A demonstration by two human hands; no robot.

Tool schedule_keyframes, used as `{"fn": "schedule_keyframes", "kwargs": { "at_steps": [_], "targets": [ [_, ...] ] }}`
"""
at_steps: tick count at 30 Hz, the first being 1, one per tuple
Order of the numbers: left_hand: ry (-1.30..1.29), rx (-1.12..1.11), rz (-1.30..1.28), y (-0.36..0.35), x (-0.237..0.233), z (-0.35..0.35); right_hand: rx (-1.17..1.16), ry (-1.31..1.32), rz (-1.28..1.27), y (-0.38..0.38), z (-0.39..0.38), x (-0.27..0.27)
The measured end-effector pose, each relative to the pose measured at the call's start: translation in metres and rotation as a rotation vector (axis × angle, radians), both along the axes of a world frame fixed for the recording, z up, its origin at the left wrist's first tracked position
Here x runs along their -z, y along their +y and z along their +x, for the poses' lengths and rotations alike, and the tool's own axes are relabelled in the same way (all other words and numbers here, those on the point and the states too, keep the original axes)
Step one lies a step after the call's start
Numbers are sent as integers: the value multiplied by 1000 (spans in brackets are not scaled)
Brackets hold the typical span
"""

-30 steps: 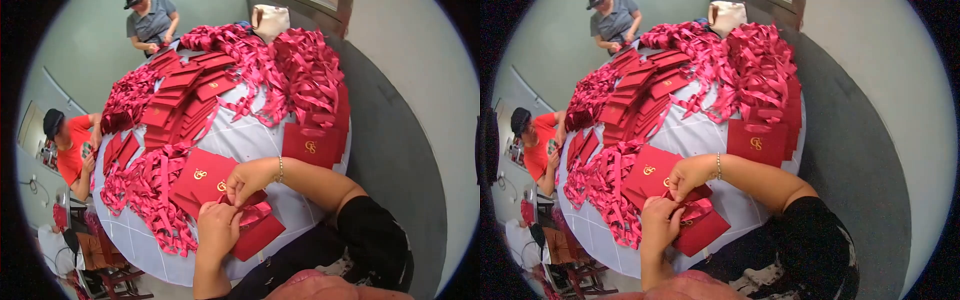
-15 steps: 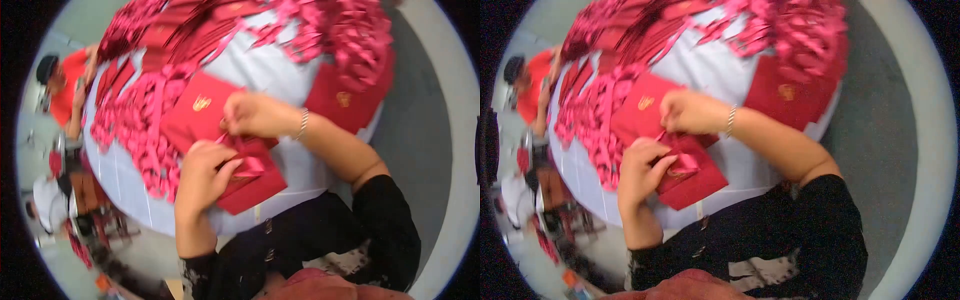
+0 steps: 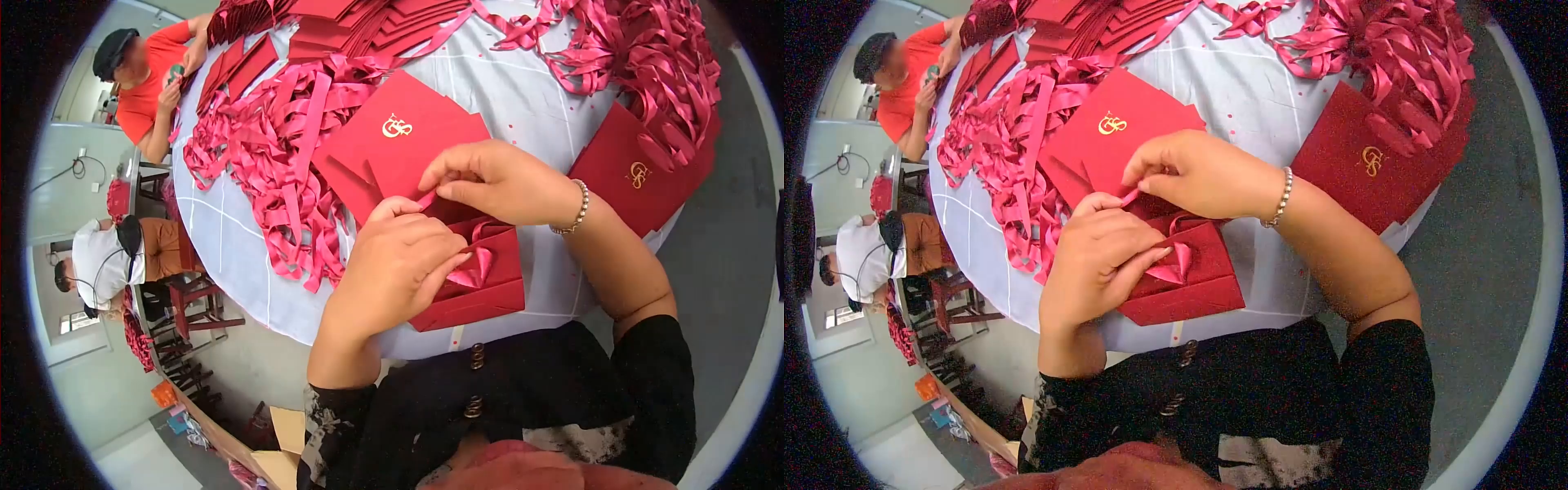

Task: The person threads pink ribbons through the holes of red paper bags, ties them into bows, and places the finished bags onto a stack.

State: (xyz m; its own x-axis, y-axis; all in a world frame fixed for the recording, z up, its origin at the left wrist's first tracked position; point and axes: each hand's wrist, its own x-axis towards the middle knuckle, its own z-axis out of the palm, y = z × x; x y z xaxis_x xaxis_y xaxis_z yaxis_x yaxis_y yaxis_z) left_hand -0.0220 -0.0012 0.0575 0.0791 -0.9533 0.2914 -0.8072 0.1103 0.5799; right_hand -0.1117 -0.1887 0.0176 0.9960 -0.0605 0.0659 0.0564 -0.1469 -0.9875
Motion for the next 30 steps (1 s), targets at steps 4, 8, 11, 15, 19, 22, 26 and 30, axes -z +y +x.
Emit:
{"fn": "schedule_keyframes", "kwargs": {
  "at_steps": [4,8,11,15,19,22,26,30],
  "targets": [
    [8,13,0,0,2,-2,-159,5,-235,0,2,-7],
    [77,57,29,1,5,-1,-264,231,-212,0,1,-23],
    [182,27,78,2,4,1,-181,141,-272,4,1,-13],
    [356,-57,110,1,-4,0,299,-84,-519,-6,8,-2],
    [473,-132,156,4,0,2,306,-57,-516,-5,10,1],
    [501,-181,147,2,-7,-3,289,-11,-424,-10,10,-1],
    [609,-238,0,9,-5,-3,177,-4,186,-20,7,0],
    [1039,-323,-380,14,4,0,279,-66,361,-23,0,-16]
  ]
}}
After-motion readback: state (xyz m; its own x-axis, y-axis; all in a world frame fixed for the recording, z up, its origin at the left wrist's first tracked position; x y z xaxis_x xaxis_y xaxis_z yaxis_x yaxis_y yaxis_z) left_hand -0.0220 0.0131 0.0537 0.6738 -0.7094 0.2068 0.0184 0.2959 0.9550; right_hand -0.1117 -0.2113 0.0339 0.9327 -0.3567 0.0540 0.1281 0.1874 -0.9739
